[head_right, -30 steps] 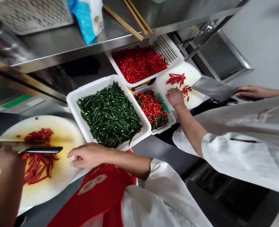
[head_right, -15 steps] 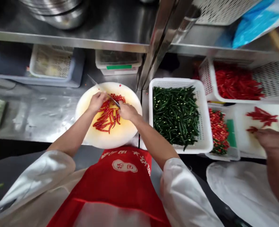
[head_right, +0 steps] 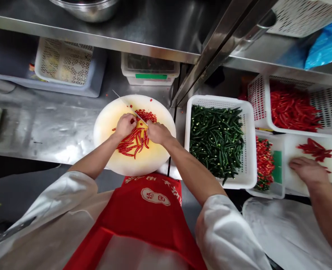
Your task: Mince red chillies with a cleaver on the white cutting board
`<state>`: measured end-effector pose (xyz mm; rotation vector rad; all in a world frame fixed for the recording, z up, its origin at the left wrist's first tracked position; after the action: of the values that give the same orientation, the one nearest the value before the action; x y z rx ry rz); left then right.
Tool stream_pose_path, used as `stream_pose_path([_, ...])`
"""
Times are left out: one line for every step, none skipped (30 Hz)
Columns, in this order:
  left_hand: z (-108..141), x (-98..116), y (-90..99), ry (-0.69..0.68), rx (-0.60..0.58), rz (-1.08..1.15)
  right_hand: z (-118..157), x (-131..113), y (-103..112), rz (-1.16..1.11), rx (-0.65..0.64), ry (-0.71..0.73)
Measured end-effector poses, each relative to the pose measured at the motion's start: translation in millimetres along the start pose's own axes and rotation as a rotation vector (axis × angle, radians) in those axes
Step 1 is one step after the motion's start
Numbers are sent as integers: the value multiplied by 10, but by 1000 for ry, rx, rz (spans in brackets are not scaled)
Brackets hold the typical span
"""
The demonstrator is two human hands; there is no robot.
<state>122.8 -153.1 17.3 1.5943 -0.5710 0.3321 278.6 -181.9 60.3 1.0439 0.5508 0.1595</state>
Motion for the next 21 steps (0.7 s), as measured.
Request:
stream_pose_path([20,-11,23,7,17,15,6,-17,33,12,-5,8])
stream_pose_path([45,-30,54,22,43,29,23,-23,70,19,-6,11])
stream_pose_path([73,-56,90,44,74,41,47,-23,108,25,-8,12])
stream_pose_path([102,-84,120,68,102,46,74,-21,140,31,-19,11])
stream_pose_path([129,-107,140,91,123,43,99,-21,170,39,-35,11])
stream_pose_path([151,-118,149,106,133,30,120,-27,194,49,-55,14])
stream_pose_path([166,-117,144,111,133,11,135,-35,213,61,-75,15])
stream_pose_path([176,-106,128,109,124,-9,141,-46,226,72,-94,16])
stream_pose_path([182,-91,105,104,112,-28,140,-59,232,84,-109,18])
stream_pose_path([185,-76,80,101,101,-43,133,-72,226,94,-120,21])
stream_pose_path([189,-64,56,101,94,-53,120,-85,205,103,-128,23])
stream_pose_path([192,-57,33,103,89,-57,102,-91,168,111,-135,20])
stream_pose_path([196,-53,15,105,87,-53,82,-90,117,118,-141,10])
stream_pose_path([201,-50,0,105,89,-43,59,-81,57,122,-147,-7])
stream_pose_path([206,-49,-11,103,90,-31,33,-68,-3,123,-151,-27])
stream_pose_path([211,-49,-17,101,90,-18,6,-58,-56,121,-154,-43])
stream_pose_path([215,-51,-18,101,91,-8,-23,-53,-92,115,-154,-50])
stream_pose_path([219,-53,-12,102,91,-2,-52,-55,-102,109,-151,-48])
stream_pose_path([223,-54,-3,103,89,1,-78,-63,-81,104,-144,-39])
stream_pose_path([226,-52,12,104,89,1,-98,-70,-32,103,-136,-29])
stream_pose_path([230,-47,34,103,94,3,-108,-79,36,104,-130,-17])
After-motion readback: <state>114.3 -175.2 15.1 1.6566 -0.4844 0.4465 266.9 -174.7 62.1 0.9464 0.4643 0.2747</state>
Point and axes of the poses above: each hand's wrist, its own z-axis away from the middle knuckle, its own y-axis out of the back of the hand, x = y × z, the point moved 9 cm from there along -z, towards the middle knuckle
